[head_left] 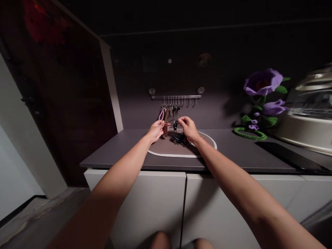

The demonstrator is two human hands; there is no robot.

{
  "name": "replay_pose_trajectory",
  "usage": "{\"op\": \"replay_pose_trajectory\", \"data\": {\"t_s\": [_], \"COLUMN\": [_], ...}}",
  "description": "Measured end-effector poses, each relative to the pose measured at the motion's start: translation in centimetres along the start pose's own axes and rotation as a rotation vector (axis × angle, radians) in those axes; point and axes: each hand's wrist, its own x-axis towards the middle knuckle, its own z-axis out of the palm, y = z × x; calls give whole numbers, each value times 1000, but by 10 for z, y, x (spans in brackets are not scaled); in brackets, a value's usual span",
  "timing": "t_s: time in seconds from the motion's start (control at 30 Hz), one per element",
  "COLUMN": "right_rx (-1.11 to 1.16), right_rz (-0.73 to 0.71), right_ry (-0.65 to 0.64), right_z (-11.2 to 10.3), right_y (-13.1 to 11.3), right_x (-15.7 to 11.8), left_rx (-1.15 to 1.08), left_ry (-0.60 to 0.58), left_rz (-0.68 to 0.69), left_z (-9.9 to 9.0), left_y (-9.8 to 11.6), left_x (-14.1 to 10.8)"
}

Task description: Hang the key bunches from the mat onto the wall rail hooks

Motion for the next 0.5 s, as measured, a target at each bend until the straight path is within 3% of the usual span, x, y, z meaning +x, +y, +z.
{"op": "replay_pose_trajectory", "data": {"t_s": [0.23, 0.5], "right_rx": [161, 387], "right_rz": [31, 207], "right_ry": [47, 88], "right_z": [-2, 0], "right_y": [5, -6], "right_x": [5, 1], "left_rx": [305, 788], "left_ry": [-61, -95], "left_rz": [42, 454], "left_z": [-1, 6], "left_y": [-15, -20], "left_x": [3, 4]}}
